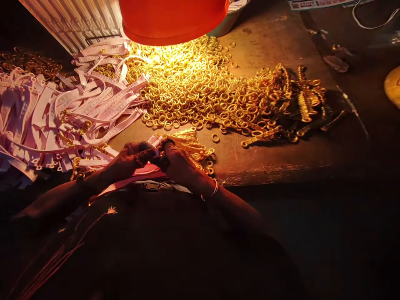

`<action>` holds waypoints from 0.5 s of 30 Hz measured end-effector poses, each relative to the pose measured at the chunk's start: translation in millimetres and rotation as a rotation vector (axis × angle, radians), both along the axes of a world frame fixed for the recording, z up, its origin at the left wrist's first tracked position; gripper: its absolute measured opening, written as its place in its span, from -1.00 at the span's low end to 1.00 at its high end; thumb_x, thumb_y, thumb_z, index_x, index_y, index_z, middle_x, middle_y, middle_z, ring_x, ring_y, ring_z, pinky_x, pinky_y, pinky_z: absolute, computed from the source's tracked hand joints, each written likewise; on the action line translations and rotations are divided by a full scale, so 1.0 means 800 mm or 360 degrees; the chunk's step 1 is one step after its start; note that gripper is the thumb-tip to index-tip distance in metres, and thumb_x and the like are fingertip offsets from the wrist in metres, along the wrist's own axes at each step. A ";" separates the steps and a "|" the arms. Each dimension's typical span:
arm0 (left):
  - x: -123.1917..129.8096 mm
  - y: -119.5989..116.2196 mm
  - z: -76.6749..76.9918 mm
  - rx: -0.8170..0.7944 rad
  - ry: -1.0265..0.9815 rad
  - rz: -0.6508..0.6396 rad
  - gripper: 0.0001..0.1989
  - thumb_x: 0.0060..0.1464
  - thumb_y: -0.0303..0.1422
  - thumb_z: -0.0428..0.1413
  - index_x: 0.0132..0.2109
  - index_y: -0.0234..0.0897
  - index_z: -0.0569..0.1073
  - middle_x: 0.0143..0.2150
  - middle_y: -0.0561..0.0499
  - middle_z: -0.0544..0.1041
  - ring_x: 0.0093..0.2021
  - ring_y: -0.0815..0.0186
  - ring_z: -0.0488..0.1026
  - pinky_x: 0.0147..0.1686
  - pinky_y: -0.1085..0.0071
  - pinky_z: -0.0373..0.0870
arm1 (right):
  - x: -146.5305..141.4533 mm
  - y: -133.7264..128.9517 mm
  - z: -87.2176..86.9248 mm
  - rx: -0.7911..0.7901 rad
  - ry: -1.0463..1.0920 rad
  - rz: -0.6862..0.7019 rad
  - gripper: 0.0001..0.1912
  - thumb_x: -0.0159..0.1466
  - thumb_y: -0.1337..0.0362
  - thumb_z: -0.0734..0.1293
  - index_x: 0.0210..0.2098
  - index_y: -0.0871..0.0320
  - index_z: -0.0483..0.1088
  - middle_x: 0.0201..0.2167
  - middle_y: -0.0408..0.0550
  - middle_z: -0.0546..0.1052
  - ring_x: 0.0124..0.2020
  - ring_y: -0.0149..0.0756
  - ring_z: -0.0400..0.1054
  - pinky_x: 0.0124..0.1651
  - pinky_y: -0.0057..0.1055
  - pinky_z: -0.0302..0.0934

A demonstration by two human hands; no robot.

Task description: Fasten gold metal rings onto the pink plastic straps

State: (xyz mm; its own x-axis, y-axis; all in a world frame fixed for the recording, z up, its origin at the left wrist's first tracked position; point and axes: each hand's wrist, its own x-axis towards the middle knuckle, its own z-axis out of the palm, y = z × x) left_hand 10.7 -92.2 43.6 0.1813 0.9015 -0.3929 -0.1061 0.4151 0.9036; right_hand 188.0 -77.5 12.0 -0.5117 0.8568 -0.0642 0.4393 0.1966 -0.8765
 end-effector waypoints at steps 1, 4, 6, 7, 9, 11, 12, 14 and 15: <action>0.000 0.001 -0.002 -0.0021 -0.0045 0.0008 -0.59 -0.28 -0.13 0.40 -0.53 -0.38 0.45 -0.65 0.10 0.35 -0.66 0.55 0.11 -0.66 0.54 -0.02 | -0.002 0.003 0.002 -0.0043 0.0029 0.0059 -0.74 0.31 0.05 0.26 -0.24 0.12 0.22 -0.43 -0.09 0.44 -0.49 -0.36 0.26 -0.48 -0.43 0.07; 0.000 0.002 -0.010 -0.0086 -0.0146 -0.0009 -0.54 -0.31 -0.09 0.41 -0.56 -0.37 0.41 -0.68 0.12 0.29 -0.67 0.56 0.07 -0.67 0.54 -0.06 | -0.006 0.008 0.005 -0.0064 -0.0017 0.0233 -0.79 0.33 0.12 0.22 -0.25 0.14 0.21 -0.41 -0.10 0.42 -0.48 -0.41 0.24 -0.46 -0.46 0.06; 0.000 0.002 -0.014 -0.0103 -0.0185 -0.0040 -0.53 -0.31 -0.07 0.41 -0.56 -0.37 0.40 -0.66 0.11 0.30 -0.65 0.54 0.12 -0.65 0.54 0.01 | -0.005 0.010 0.003 -0.0048 -0.0075 0.0326 -0.80 0.34 0.13 0.21 -0.23 0.15 0.21 -0.40 -0.09 0.43 -0.47 -0.41 0.26 -0.45 -0.46 0.05; 0.000 0.002 -0.016 -0.0105 -0.0197 -0.0052 -0.52 -0.31 -0.07 0.41 -0.57 -0.37 0.40 -0.65 0.10 0.31 -0.63 0.53 0.16 -0.62 0.54 0.06 | -0.005 0.011 0.002 -0.0034 -0.0105 0.0372 -0.79 0.34 0.13 0.22 -0.22 0.15 0.21 -0.39 -0.09 0.44 -0.47 -0.42 0.26 -0.45 -0.46 0.05; 0.001 0.002 -0.020 -0.0105 -0.0206 -0.0062 -0.51 -0.31 -0.05 0.41 -0.58 -0.37 0.39 -0.64 0.09 0.32 -0.60 0.50 0.21 -0.59 0.53 0.13 | -0.004 0.014 0.000 0.0011 -0.0158 0.0446 -0.81 0.32 0.17 0.25 -0.20 0.17 0.21 -0.39 -0.09 0.44 -0.48 -0.43 0.25 -0.45 -0.47 0.02; 0.001 0.005 -0.021 -0.0083 -0.0189 -0.0065 -0.51 -0.28 -0.04 0.39 -0.57 -0.36 0.39 -0.63 0.08 0.33 -0.59 0.49 0.21 -0.59 0.53 0.12 | -0.003 0.022 0.003 0.0085 -0.0196 0.0493 -0.83 0.29 0.22 0.27 -0.22 0.18 0.23 -0.41 -0.09 0.43 -0.48 -0.44 0.22 -0.43 -0.47 0.01; 0.000 0.008 -0.020 -0.0057 -0.0166 -0.0078 -0.52 -0.26 -0.04 0.38 -0.56 -0.36 0.40 -0.63 0.09 0.33 -0.60 0.50 0.20 -0.60 0.53 0.09 | -0.003 0.027 0.006 0.0124 -0.0195 0.0500 -0.84 0.29 0.22 0.28 -0.25 0.18 0.24 -0.41 -0.09 0.42 -0.47 -0.44 0.20 -0.42 -0.47 0.00; -0.007 0.019 -0.012 0.0027 -0.0049 -0.0145 -0.58 -0.18 -0.08 0.35 -0.53 -0.36 0.42 -0.63 0.10 0.32 -0.61 0.51 0.16 -0.61 0.53 0.04 | -0.003 0.038 0.015 0.0170 -0.0184 0.0467 -0.80 0.29 0.17 0.29 -0.30 0.18 0.26 -0.44 -0.11 0.40 -0.47 -0.45 0.17 -0.41 -0.48 -0.01; -0.014 0.026 -0.005 0.0083 0.0062 -0.0192 -0.62 -0.14 -0.12 0.34 -0.51 -0.35 0.44 -0.63 0.10 0.31 -0.61 0.51 0.15 -0.61 0.53 0.03 | -0.003 0.044 0.021 0.0182 -0.0163 0.0423 -0.76 0.30 0.12 0.29 -0.31 0.17 0.27 -0.46 -0.12 0.39 -0.48 -0.45 0.16 -0.41 -0.48 -0.01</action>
State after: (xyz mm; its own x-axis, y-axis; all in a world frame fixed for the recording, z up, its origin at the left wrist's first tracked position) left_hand -0.5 -71.6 39.3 0.2749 0.8937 -0.3547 -0.0228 0.3748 0.9268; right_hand 185.5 -42.5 28.4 -0.7147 0.6984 -0.0379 0.4443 0.4114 -0.7958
